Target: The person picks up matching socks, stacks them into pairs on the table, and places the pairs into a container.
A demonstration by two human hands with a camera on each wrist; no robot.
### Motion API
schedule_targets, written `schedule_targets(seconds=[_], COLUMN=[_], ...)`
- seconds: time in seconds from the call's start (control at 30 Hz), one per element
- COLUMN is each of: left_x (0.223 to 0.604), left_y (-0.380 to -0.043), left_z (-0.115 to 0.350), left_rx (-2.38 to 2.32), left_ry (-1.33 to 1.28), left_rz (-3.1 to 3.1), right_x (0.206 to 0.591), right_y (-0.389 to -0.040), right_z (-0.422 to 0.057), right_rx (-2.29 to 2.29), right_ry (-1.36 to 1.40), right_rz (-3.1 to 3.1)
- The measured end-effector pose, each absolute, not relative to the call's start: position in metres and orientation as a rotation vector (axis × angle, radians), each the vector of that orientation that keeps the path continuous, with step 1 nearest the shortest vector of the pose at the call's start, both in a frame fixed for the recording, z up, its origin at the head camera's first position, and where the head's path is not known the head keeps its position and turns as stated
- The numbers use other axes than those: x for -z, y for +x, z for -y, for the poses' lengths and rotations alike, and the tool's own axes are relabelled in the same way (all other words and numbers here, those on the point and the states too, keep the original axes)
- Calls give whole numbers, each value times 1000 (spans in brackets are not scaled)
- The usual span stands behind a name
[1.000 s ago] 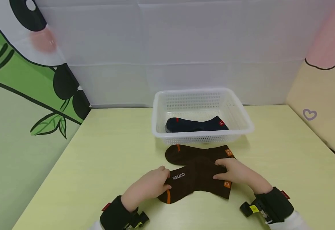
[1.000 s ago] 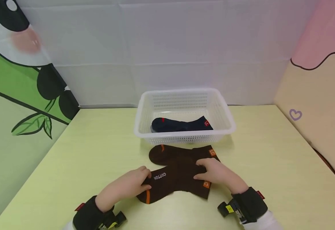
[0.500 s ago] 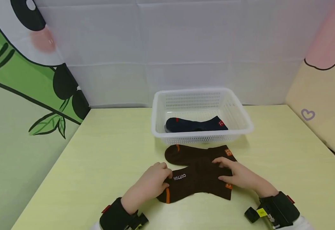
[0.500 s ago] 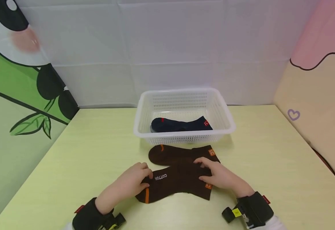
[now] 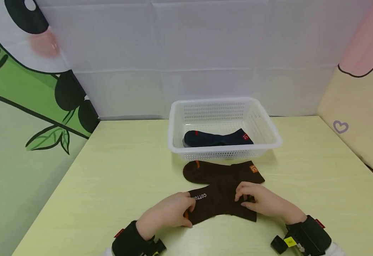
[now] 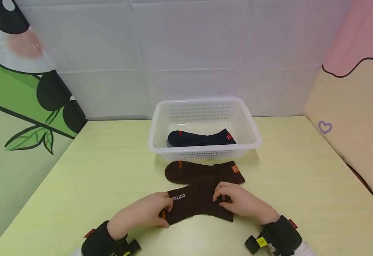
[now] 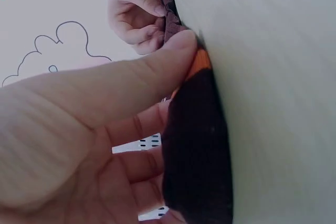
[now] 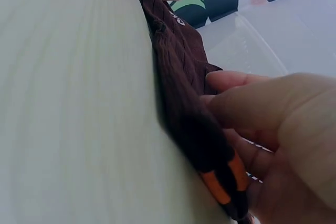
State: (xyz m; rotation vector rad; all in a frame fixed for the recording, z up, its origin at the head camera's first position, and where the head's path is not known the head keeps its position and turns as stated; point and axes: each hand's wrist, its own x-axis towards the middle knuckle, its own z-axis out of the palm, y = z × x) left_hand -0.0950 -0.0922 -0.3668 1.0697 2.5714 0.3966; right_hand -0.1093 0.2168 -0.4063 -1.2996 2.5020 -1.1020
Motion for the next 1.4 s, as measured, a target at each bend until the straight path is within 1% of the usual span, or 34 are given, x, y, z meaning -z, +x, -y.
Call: schedule_targets(seconds=[0.17, 0.5, 0.7, 0.83, 0.97, 1.13, 1.27, 1.4], left_x=[366, 370, 371, 372, 372, 378, 388, 403], left_y=[-93, -93, -89, -88, -89, -97, -107, -121], left_z=[93, 93, 92, 91, 89, 90, 92, 100], left_rx=[-390, -420, -363, -345, -388, -511, -639, -864], left_ry=[1064, 1110, 1131, 1092, 1025, 1027, 978, 933], left_rz=[-2561, -2611, -2651, -2655, -2635, -2630, -2627, -2615], right_x=[407, 403, 399, 400, 403, 409, 414, 418], right_y=[-110, -110, -107, -108, -111, -115, -117, -119], right_z=[-218, -221, -217, -215, -218, -225, -230, -232], right_rx=[1096, 988, 911, 899, 989, 1207, 1360, 1524], right_ry=[-1258, -1257, -1202, -1205, -1178, -1081, -986, -923], right_rz=[-2426, -2340, -2383, -2469, -2494, -2393, -2319, -2209])
